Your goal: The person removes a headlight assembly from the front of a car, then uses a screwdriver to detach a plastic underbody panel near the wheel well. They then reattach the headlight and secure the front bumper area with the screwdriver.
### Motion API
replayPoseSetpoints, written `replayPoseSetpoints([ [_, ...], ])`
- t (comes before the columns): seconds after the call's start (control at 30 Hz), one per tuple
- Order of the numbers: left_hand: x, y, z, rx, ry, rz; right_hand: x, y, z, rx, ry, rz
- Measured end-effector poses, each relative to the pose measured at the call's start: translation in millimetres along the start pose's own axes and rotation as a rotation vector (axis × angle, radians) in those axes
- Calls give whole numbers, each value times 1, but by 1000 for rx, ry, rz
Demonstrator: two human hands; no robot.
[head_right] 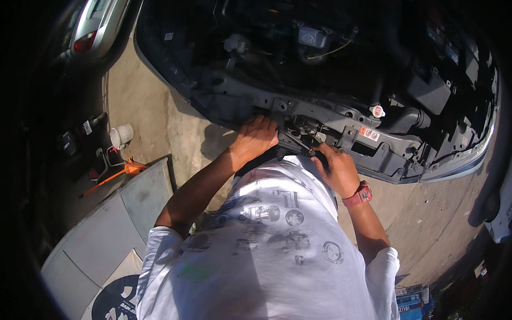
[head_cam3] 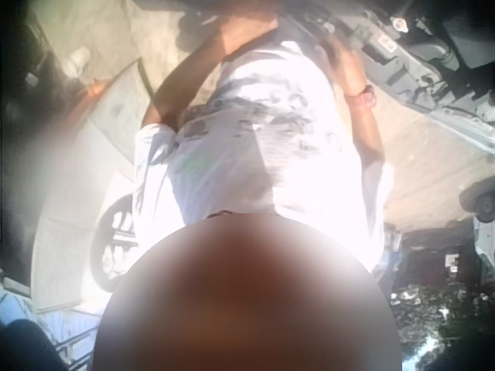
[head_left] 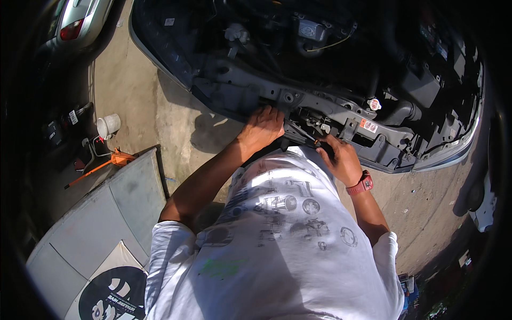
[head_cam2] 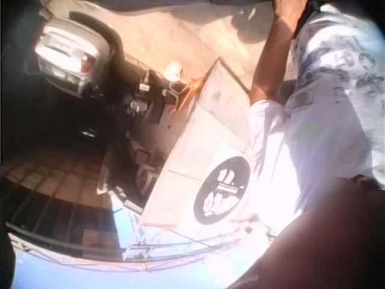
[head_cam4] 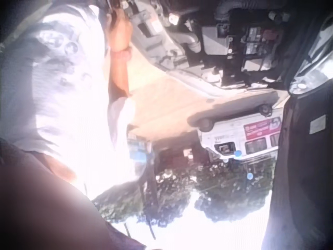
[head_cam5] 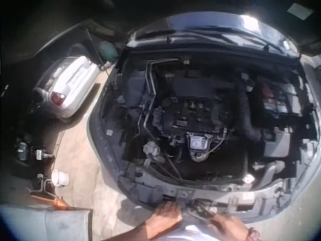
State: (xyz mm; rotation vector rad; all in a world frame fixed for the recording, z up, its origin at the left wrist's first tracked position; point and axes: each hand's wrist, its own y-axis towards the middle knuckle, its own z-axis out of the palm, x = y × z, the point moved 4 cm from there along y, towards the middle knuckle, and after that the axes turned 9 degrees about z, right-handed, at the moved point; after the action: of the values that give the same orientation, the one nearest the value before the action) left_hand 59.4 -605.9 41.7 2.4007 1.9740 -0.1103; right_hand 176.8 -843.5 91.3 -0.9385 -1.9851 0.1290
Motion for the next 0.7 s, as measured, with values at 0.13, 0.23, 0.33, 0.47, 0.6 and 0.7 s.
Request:
replayPoseSetpoints([
  [0.13, -7, 2, -1, -87, -93, -141, -2, -4, -2, -8, 0, 13],
  [0.23, -1, 0, -1, -131, -175, -234, -4, -1, -2, -59, -18, -8],
  [0.33, 2, -4, -1, -123, -209, -173, -7, 2, 1, -38, -52, 7],
  [0.47, 7, -2, 5, -2, -158, -58, -3, 5, 2, -15, -42, -17],
  [0.6, 8, 1, 11, -67, -238, -146, 4, 4, -3, -63, -54, -75],
  [0.7, 6, -1, 16, -149, -300, -304, 5, 6, -2, -42, -84, -32],
])
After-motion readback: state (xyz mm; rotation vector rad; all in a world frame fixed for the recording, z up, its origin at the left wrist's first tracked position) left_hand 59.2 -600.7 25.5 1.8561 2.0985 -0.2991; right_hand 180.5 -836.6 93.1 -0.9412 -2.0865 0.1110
